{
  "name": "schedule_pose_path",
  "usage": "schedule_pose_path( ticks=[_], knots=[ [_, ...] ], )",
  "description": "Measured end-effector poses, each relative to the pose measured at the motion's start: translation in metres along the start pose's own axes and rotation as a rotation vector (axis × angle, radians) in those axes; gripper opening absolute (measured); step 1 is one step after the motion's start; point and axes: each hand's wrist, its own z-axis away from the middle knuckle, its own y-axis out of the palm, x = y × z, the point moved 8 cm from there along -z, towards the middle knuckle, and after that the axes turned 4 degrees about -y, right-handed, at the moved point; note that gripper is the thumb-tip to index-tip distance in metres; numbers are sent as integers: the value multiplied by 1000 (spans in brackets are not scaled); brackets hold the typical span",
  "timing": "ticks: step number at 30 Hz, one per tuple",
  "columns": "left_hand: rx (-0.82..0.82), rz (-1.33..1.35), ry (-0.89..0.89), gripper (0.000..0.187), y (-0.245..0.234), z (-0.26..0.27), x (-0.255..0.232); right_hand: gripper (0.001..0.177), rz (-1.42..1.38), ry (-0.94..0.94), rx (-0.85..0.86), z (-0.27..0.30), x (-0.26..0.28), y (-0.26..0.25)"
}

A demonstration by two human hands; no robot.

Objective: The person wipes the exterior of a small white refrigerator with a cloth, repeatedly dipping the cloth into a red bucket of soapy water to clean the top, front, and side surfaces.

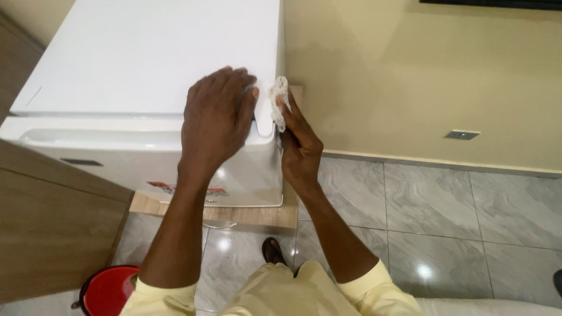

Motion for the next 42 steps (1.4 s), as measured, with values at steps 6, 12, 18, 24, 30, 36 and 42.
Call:
schedule_pose_path(
  ticks=[6,12,18,24,30,36,42],
  knots=[
    [19,-14,-17,30,2,1,2,59,194,-2,108,-107,-88,-6],
    [-13,21,-30,29,-4,2,3,58,330,118,259,-183,-96,2],
    [-27,40,-54,28,-12,1,1,54,283,-165,413,-93,2,3],
    [22,14,-104,25,-7,-3,0,48,261,-176,317,-158,-86,1],
    [74,-49,-206,26,2,-3,6,60,79,3,200,-283,-210,8],
    [149,-202,-441,41,10,-23,-13,63,104,2,75,-227,-286,1],
    [180,-539,-728,51,43,-44,-43,71,-162,919,241,-114,-441,-10]
  ],
)
